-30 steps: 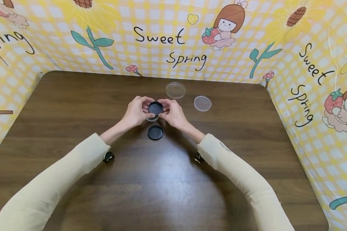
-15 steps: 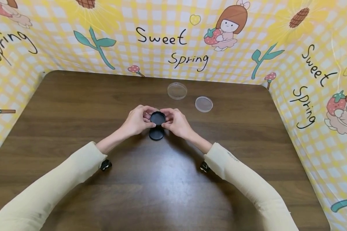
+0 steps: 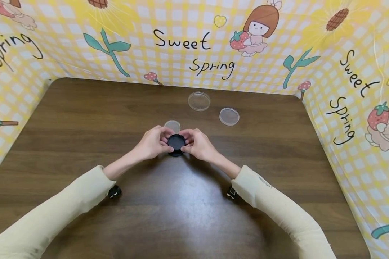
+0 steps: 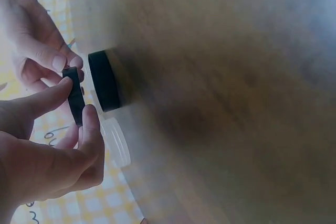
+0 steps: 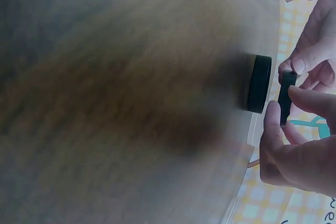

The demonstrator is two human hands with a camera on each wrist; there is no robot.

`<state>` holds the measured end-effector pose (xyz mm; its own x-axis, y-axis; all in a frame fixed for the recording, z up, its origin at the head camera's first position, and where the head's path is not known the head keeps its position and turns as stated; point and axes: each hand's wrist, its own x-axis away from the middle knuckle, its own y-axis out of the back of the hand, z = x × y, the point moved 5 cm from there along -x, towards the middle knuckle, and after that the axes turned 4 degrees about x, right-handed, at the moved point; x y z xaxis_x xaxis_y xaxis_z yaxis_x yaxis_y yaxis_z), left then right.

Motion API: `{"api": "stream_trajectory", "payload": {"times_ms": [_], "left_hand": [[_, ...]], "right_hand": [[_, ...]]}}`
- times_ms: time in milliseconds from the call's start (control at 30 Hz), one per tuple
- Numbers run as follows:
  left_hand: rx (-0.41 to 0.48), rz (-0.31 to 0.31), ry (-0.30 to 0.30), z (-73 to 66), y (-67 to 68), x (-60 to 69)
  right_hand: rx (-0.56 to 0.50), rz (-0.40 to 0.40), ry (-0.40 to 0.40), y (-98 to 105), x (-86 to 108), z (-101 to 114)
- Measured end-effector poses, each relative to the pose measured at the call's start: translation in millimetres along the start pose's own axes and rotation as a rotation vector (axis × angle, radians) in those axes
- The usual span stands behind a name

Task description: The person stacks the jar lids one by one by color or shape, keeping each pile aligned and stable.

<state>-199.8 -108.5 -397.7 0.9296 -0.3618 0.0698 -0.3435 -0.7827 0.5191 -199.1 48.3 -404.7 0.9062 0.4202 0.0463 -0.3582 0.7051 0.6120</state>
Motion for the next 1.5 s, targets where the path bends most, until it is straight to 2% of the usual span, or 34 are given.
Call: {"api": "stream_trajectory", "payload": {"times_ms": [233,667,1133,1500], "left_hand": [[-0.031,0.015,-0.024,2.1,-9.2,7.7],[-0.070,0.012,-0.051,1.4,-11.2,8.4],[-0.093,0.028,-0.041,1.0,-10.7,4.7],[-0.105,0.028,-0.043,-0.2,-11.3,7.9]], "right_hand": [[-0.021,0.028,0.001,-5.7,7.6,-4.1],[-0.002,0.039,0.001,-8.6,4.7,-4.2],[0.004,0.065,0.018,-7.6,2.4,-1.8],[0.001,0.098,0.009,-9.5,1.6,-1.7]]}}
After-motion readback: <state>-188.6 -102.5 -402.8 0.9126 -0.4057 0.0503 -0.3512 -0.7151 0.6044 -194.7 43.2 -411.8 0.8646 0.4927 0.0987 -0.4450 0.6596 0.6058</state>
